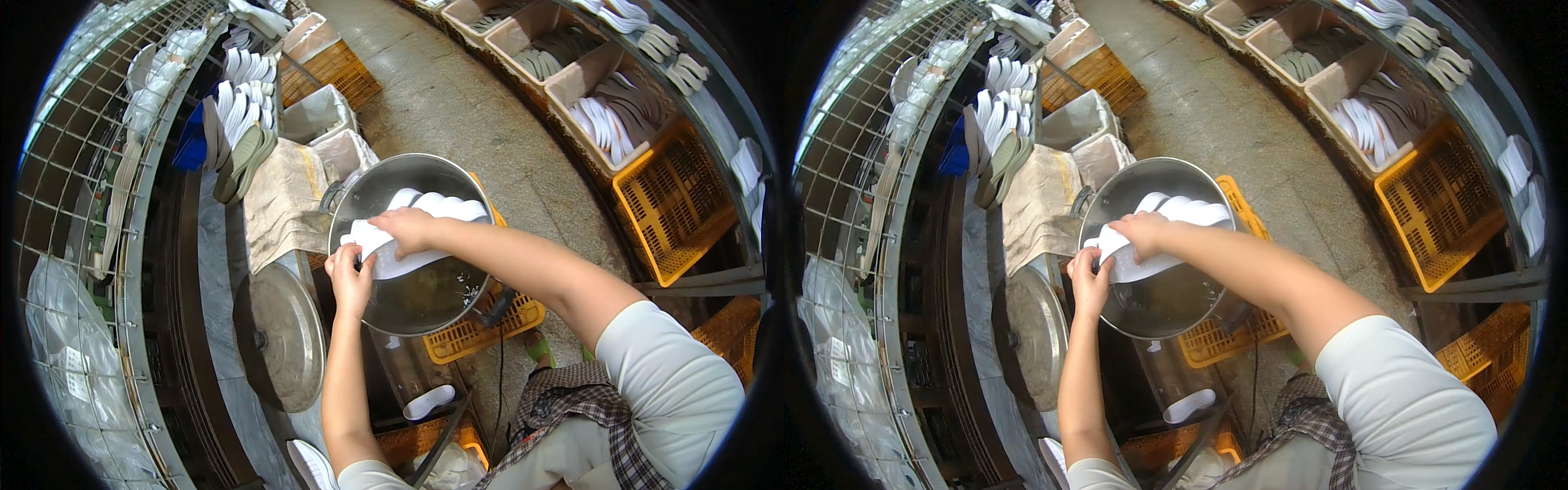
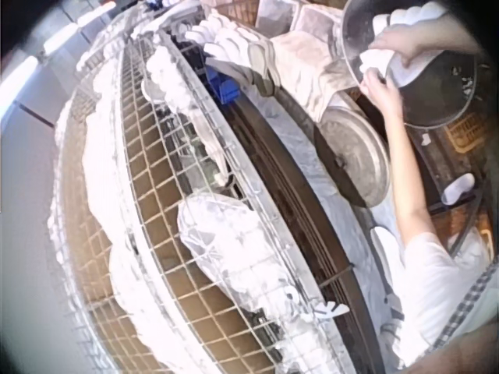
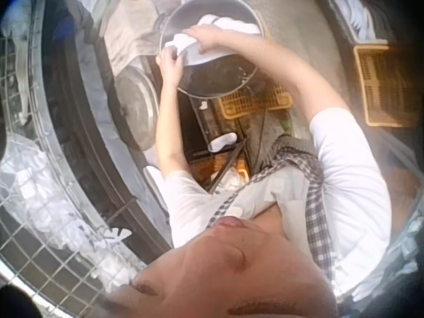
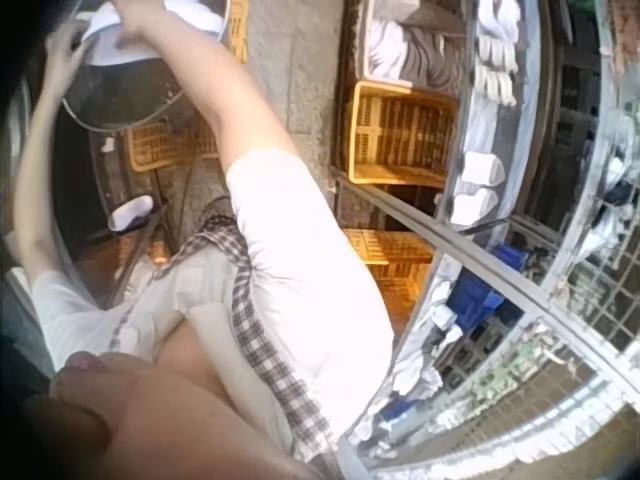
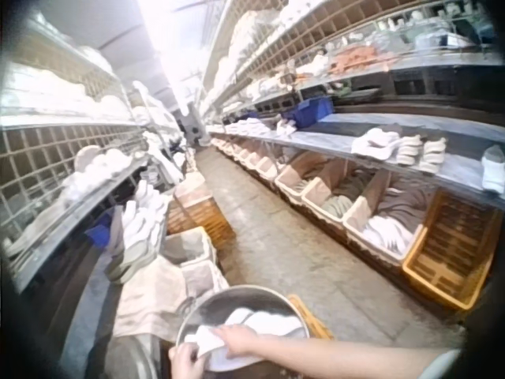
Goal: The person ties a white sack, then repeatedly picks up stacks of white and black slippers from a shelf and places them into the sack. They also write on a paper document with a red pen and later tie the sack closed.
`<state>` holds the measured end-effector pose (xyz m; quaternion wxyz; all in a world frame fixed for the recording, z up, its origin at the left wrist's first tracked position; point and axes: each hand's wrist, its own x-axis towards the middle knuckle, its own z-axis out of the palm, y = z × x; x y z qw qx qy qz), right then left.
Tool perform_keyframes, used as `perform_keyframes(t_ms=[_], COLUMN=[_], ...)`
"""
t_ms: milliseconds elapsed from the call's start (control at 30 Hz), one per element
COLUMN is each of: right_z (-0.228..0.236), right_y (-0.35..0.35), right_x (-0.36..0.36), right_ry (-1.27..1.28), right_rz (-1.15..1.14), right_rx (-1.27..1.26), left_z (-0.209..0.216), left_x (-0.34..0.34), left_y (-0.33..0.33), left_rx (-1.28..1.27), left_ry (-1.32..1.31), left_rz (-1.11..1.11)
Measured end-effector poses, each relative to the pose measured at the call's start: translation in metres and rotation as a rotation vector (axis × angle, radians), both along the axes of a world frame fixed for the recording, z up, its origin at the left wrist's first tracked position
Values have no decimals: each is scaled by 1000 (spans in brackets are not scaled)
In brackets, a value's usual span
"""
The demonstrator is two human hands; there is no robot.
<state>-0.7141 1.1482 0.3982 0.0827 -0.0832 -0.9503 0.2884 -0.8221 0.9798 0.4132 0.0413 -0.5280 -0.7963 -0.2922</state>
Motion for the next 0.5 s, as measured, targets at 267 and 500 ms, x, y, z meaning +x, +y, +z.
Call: perform_keyframes(t_ms=[267,500], right_z=[-9,9], right_y=[2,-14], right_x=[-3,21], right_ry=[104,397], right_rz=[104,81], right_rx=[-139,-46], left_z=[14,52], left_x=[3,28], left_y=[-5,-16], left_rx=[82,88], left_ry=[-76,107], left_rz=[-58,-162])
